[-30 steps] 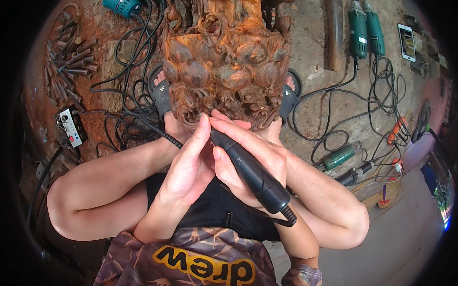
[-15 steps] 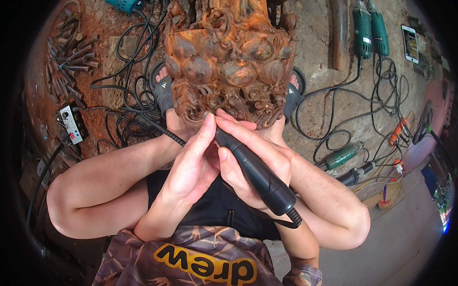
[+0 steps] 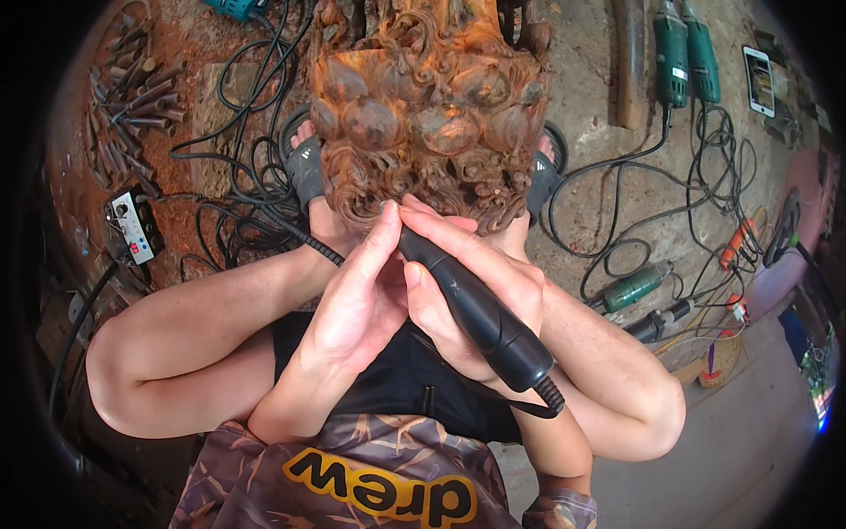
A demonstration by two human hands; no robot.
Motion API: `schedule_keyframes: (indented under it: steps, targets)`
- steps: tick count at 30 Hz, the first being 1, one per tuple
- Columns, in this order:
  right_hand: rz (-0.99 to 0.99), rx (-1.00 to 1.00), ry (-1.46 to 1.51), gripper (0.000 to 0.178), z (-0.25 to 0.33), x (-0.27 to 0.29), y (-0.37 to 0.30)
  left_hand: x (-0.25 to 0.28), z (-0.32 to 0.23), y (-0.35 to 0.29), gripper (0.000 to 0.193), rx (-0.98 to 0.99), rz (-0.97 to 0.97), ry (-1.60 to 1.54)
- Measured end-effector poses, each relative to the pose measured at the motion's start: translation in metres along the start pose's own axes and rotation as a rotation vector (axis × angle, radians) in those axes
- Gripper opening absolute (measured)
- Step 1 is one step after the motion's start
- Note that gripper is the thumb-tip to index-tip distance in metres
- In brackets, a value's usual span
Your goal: The person uses a rotary carving tool to refine details on a large wooden sculpture. They work on the surface of the sculpture, creating intricate patterns and textures.
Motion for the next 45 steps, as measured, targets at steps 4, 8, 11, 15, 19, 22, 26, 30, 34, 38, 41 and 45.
schedule_keyframes:
  steps: [4,8,11,15,19,22,26,30,34,38,41,45]
  targets:
    - [0.002,0.025,0.041,0.041,-0.001,-0.002,0.002,-0.004,-0.002,-0.002,0.055,-0.053,0.049,-0.005]
    - [-0.003,-0.01,0.045,0.04,-0.001,-0.002,0.003,-0.003,-0.001,-0.003,0.054,-0.056,0.04,-0.015]
    - [0.03,-0.053,0.019,0.04,0.002,0.003,0.004,0.0,-0.001,-0.002,0.054,-0.035,0.053,-0.023]
    - [0.028,-0.029,-0.054,0.041,0.003,0.005,-0.001,0.0,0.002,-0.004,0.053,-0.016,0.044,-0.023]
    - [-0.039,0.204,0.047,0.042,-0.009,-0.009,-0.007,0.0,0.004,-0.012,0.053,-0.078,0.146,0.034]
    - [-0.043,0.219,0.043,0.043,-0.013,-0.012,-0.013,0.006,0.007,-0.01,0.054,-0.044,0.063,0.098]
    - [-0.022,0.17,-0.01,0.043,-0.008,-0.011,-0.012,0.011,0.009,-0.007,0.054,-0.025,0.037,0.036]
    - [-0.024,0.154,-0.027,0.043,-0.003,-0.013,-0.008,0.012,0.006,-0.01,0.05,-0.069,0.113,0.008]
    - [-0.032,0.177,-0.034,0.042,-0.004,-0.011,-0.011,0.012,0.007,-0.008,0.05,-0.063,0.109,0.031]
    - [-0.05,0.236,-0.004,0.041,-0.011,-0.013,-0.013,0.01,0.007,-0.01,0.054,-0.092,0.095,0.078]
    - [-0.042,0.26,-0.002,0.041,-0.014,-0.011,-0.013,0.008,0.003,-0.013,0.053,-0.13,0.197,0.063]
    - [0.003,0.291,-0.015,0.041,-0.014,-0.008,-0.012,0.007,0.005,-0.014,0.052,-0.121,0.175,0.041]
Point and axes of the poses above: each hand's wrist, its own y-axis towards the middle knuckle, its own x-axis out of the back of the hand, z = x × y, the point moved 2 cm from there along y, towards the middle knuckle, and after that the axes turned 2 degrees about y, right-handed, at the moved point
